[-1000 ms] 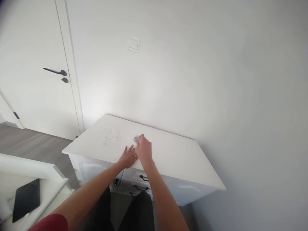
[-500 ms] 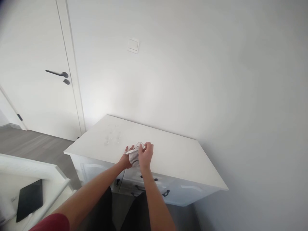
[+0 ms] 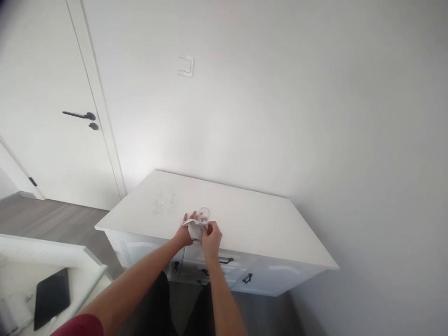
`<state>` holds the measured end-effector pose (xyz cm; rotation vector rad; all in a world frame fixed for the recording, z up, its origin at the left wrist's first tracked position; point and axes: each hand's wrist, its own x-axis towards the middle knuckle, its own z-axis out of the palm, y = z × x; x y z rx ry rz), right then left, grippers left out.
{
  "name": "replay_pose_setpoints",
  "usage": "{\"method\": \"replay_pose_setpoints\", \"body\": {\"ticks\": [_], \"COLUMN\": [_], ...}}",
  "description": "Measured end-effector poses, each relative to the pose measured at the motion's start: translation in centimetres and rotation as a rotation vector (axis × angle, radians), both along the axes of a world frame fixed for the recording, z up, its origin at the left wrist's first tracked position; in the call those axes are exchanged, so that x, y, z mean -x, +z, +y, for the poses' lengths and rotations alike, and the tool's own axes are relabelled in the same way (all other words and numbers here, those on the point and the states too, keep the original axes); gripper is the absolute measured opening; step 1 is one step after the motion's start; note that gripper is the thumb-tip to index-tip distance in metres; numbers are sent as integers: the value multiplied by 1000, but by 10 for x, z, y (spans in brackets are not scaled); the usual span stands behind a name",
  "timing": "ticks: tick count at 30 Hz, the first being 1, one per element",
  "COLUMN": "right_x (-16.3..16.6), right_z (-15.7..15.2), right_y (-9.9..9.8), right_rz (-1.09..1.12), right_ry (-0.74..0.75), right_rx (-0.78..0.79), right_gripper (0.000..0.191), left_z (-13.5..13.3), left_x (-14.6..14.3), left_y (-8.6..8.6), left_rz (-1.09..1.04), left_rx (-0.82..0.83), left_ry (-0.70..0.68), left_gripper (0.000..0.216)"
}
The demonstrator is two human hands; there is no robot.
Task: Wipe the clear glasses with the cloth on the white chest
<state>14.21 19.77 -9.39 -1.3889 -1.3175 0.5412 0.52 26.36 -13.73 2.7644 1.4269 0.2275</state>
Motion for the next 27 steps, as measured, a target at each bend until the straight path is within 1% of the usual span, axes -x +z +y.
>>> {"method": "replay_pose_setpoints", "body": {"ticks": [1,2,3,5,6,7,9,10,11,12,13,15,16,17,19,20,21,23,25,27], "right_x": [-7,-15,-25,-47,-59,-70,-90,-98,-103,-107,-109,-112,-113,-116,-123,-126,-129,-128,-114,-89], "right_z": [0,1,1,2,2,2,2,2,0,-2,-6,-15,-19,-24,-30,-31,-31,-28,-23,-18], "right_y": [6,13,22,42,51,58,63,61,57,50,42,30,27,27,35,41,48,60,71,81], "right_rz": [-100,-200,-290,-416,-429,-393,-190,-26,182,402,601,894,986,1053,1170,1198,1182,1051,830,526], "right_ry": [-16,-35,-58,-124,-157,-185,-282,-314,-306,-254,-166,45,112,143,145,118,68,-58,-182,-239], "right_rx": [15,7,-21,-80,-75,-38,81,140,204,266,328,429,443,429,358,308,254,150,26,-86], "right_gripper": [13,14,17,20,22,23,22,20,18,15,11,4,6,11,17,17,17,23,28,29], "left_z": [0,0,0,0,1,1,3,4,4,5,5,5,4,4,3,3,2,2,1,1], "left_x": [-1,-2,-3,-7,-8,-10,-12,-12,-13,-13,-13,-12,-12,-12,-12,-12,-12,-13,-13,-13], "left_y": [2,3,3,3,1,0,-3,-4,-5,-6,-6,-6,-6,-6,-4,-4,-3,-2,-2,-1], "left_rz": [9,6,-11,-69,-97,-117,-132,-132,-131,-131,-131,-131,-129,-128,-123,-121,-120,-120,-121,-121], "left_rx": [4,5,3,-7,-12,-17,-26,-33,-38,-42,-45,-50,-52,-55,-56,-54,-51,-47,-47,-45], "left_ry": [-4,0,14,58,82,102,115,117,119,120,119,111,106,105,109,114,120,126,124,123], "left_gripper": [93,94,89,70,59,53,52,53,54,55,55,57,58,58,58,57,56,55,54,54]}}
